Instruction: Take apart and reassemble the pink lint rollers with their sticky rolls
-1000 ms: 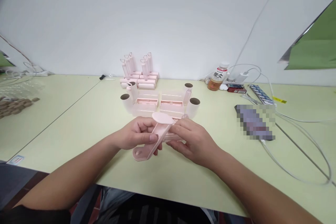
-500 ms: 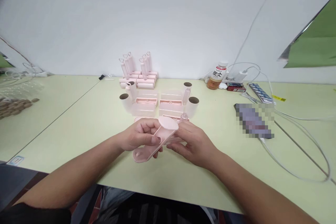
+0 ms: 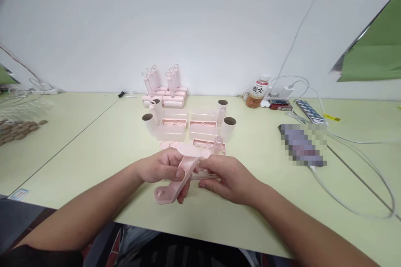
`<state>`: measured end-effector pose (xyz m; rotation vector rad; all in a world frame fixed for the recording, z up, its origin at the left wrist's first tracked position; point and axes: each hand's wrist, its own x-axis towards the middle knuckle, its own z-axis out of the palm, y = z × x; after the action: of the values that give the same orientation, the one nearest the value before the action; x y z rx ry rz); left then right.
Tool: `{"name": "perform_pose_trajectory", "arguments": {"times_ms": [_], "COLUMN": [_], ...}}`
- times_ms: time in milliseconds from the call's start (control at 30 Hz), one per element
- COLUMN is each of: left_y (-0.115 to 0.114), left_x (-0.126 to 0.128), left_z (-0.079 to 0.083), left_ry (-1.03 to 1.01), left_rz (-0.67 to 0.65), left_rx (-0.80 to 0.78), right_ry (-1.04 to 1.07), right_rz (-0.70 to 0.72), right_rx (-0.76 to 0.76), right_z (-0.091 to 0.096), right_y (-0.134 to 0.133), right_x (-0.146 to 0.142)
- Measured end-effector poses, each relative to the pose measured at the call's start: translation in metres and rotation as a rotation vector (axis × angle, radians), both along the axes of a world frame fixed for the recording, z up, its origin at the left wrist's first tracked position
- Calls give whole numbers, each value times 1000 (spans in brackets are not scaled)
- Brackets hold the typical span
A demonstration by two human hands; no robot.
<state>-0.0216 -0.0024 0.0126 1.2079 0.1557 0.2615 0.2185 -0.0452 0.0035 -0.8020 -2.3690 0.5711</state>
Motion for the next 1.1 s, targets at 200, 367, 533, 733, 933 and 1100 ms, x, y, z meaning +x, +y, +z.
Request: {"name": "perform_pose_trajectory", "arguments": {"times_ms": [200,367,533,733,933,1100], "left_y": [-3,-6,-5,-3,-2,-8], "left_x": [2,4,4,0,-4,-13], "left_z": [-2,-1,1,2,10,24], "left_ry": [-32,-23,-53,-102,-105,-100], "left_rz": [-9,30,-40,-16,-38,14], "left_rx": [-12,38,45,48,176,336], "right_ry": [8,22,16,-15,-60,-69], "right_rz": [29,52,76,46,16,15], "right_rx": [-21,-7,175,355,443,446], "right_z": [0,3,14,24,32,35], "right_y": [0,1,-1,-8,-19,-23], "right_x": [4,7,7,7,1,4]}}
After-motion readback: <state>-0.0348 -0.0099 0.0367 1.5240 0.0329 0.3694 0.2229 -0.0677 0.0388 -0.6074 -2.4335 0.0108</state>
